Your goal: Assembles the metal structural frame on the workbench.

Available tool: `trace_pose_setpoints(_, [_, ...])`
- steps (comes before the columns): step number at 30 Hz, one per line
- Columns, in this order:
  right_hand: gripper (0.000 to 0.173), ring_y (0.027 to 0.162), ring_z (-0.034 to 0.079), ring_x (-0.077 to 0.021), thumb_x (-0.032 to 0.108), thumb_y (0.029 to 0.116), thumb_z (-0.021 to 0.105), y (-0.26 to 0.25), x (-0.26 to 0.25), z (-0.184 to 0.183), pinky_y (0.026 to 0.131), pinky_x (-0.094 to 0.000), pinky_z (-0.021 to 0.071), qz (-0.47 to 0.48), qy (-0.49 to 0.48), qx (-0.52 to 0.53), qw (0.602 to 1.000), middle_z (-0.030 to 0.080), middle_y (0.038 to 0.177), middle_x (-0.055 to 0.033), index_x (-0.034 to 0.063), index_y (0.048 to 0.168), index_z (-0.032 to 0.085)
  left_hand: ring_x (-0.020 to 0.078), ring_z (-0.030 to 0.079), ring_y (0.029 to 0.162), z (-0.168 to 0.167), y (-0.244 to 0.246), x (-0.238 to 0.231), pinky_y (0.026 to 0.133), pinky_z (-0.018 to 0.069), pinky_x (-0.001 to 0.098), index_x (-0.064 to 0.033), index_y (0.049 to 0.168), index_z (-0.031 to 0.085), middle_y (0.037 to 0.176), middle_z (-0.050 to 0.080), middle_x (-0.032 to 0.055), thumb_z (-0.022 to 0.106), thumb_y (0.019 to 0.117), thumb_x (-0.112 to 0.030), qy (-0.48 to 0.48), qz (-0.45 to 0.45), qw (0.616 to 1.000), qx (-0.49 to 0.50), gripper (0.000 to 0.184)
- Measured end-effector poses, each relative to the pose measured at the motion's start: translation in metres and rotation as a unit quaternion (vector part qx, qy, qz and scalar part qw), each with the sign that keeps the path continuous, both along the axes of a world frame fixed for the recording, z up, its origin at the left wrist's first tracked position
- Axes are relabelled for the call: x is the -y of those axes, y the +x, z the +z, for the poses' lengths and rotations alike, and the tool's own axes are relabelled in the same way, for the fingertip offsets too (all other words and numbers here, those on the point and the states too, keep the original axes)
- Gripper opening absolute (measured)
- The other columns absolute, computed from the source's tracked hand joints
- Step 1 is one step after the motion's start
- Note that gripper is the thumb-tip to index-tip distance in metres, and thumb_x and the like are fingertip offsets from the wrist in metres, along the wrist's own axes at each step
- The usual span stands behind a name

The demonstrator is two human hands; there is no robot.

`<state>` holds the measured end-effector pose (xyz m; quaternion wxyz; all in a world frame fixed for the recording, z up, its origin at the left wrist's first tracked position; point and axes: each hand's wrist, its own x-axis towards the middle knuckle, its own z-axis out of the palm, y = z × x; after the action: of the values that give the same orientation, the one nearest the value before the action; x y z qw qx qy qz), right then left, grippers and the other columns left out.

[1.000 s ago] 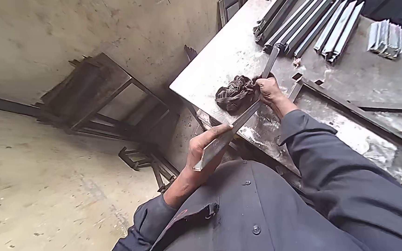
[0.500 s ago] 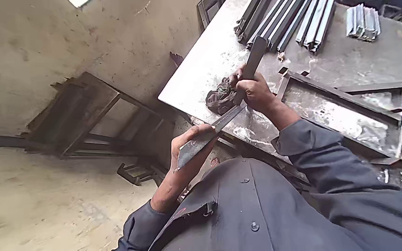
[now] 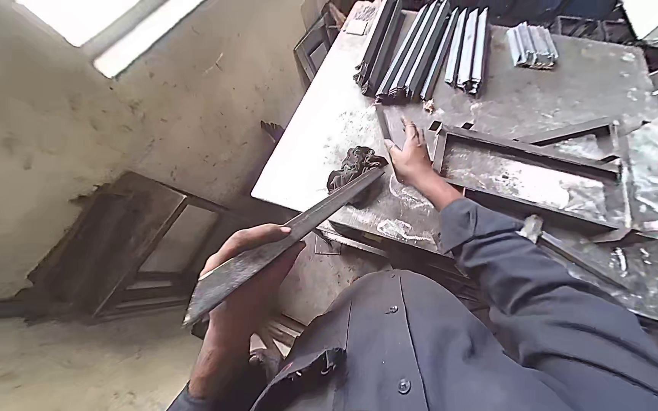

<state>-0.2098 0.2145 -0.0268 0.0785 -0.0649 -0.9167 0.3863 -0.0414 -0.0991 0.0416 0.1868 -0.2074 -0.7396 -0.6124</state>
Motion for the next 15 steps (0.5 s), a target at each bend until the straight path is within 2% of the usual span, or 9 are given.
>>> trace_pose_setpoints(2, [0.054, 0.131, 0.058, -0.0353, 0.029, 0.1019, 0.061, 0.036, 0.025, 0.022, 0.113, -0.0473, 0.0446, 0.088, 0.024, -0.144, 0.985, 0.058, 0.14, -0.026, -0.0057, 0.143, 0.053, 0.0063, 0.071, 0.1, 0.004, -0.007, 0.003, 0.092, 0.0604, 0.0251, -0.018, 0.109, 0.073, 0.107, 0.075, -0.0086, 0.087, 0.0796, -0.009, 0.006, 0.001, 1.0, -0.015, 0.034])
trace_pose_setpoints(4, [0.055, 0.127, 0.062, -0.0324, 0.034, 0.0947, 0.068, 0.073, 0.056, 0.022, 0.112, -0.0466, 0.0459, 0.217, 0.033, -0.276, 0.936, 0.067, 0.131, -0.0229, -0.007, 0.131, 0.064, 0.0065, 0.071, 0.1, 0.005, -0.014, 0.002, 0.092, 0.0605, 0.0261, -0.0176, 0.11, 0.071, 0.107, 0.075, -0.0089, 0.088, 0.0788, -0.01, 0.019, -0.004, 1.0, -0.013, 0.036])
trace_pose_setpoints(6, [0.068, 0.136, 0.056, -0.0288, 0.048, 0.0908, 0.072, 0.095, 0.071, 0.013, 0.119, -0.045, 0.0402, 0.293, 0.071, -0.331, 0.894, 0.065, 0.137, -0.0173, -0.0004, 0.137, 0.062, 0.0101, 0.071, 0.099, 0.006, -0.022, -0.001, 0.092, 0.0604, 0.0295, -0.0154, 0.11, 0.07, 0.106, 0.075, -0.0055, 0.088, 0.0777, -0.008, 0.055, -0.029, 0.998, -0.001, 0.038])
trace_pose_setpoints(7, [0.065, 0.137, 0.055, -0.0275, 0.046, 0.0927, 0.071, 0.098, 0.066, 0.005, 0.119, -0.0434, 0.0398, 0.292, 0.084, -0.337, 0.891, 0.064, 0.138, -0.016, 0.0011, 0.139, 0.061, 0.0113, 0.072, 0.098, 0.007, -0.025, -0.001, 0.091, 0.0608, 0.0301, -0.0151, 0.109, 0.07, 0.105, 0.075, -0.0043, 0.089, 0.0763, -0.008, 0.071, -0.042, 0.997, 0.006, 0.039])
trace_pose_setpoints(9, [0.05, 0.139, 0.053, -0.0254, 0.03, 0.098, 0.065, 0.101, 0.033, -0.021, 0.12, -0.0415, 0.0396, 0.233, 0.133, -0.293, 0.918, 0.062, 0.142, -0.0133, 0.0024, 0.14, 0.061, 0.0119, 0.071, 0.099, 0.009, -0.028, 0.002, 0.092, 0.0602, 0.0301, -0.015, 0.111, 0.069, 0.107, 0.074, -0.0036, 0.089, 0.0767, -0.007, 0.082, -0.073, 0.994, 0.014, 0.04])
trace_pose_setpoints(11, [0.047, 0.136, 0.056, -0.0254, 0.014, 0.0968, 0.059, 0.112, -0.013, -0.042, 0.117, -0.0415, 0.0426, 0.145, 0.185, -0.225, 0.946, 0.061, 0.142, -0.0134, 0.0017, 0.142, 0.058, 0.014, 0.071, 0.098, 0.01, -0.034, 0.007, 0.09, 0.0609, 0.0317, -0.0126, 0.11, 0.07, 0.106, 0.074, -0.001, 0.089, 0.0757, -0.007, 0.092, -0.094, 0.991, 0.009, 0.04])
trace_pose_setpoints(13, [0.043, 0.127, 0.064, -0.0256, 0.015, 0.0983, 0.056, 0.13, -0.055, -0.05, 0.115, -0.0455, 0.0441, 0.083, 0.23, -0.159, 0.957, 0.068, 0.133, -0.0119, 0.0048, 0.14, 0.061, 0.0163, 0.071, 0.098, 0.015, -0.04, 0.014, 0.091, 0.0612, 0.0347, -0.0097, 0.11, 0.069, 0.106, 0.074, 0.0016, 0.088, 0.0764, -0.006, 0.098, -0.106, 0.99, 0.003, 0.039])
trace_pose_setpoints(15, [0.033, 0.122, 0.065, -0.0249, 0.017, 0.0981, 0.054, 0.149, -0.086, -0.048, 0.112, -0.0498, 0.0449, 0.032, 0.25, -0.156, 0.955, 0.071, 0.126, -0.0084, 0.0107, 0.125, 0.073, 0.0167, 0.071, 0.098, 0.026, -0.042, 0.019, 0.092, 0.0595, 0.0378, -0.0091, 0.111, 0.068, 0.106, 0.073, 0.0019, 0.085, 0.0812, -0.007, 0.09, -0.092, 0.992, 0.004, 0.034])
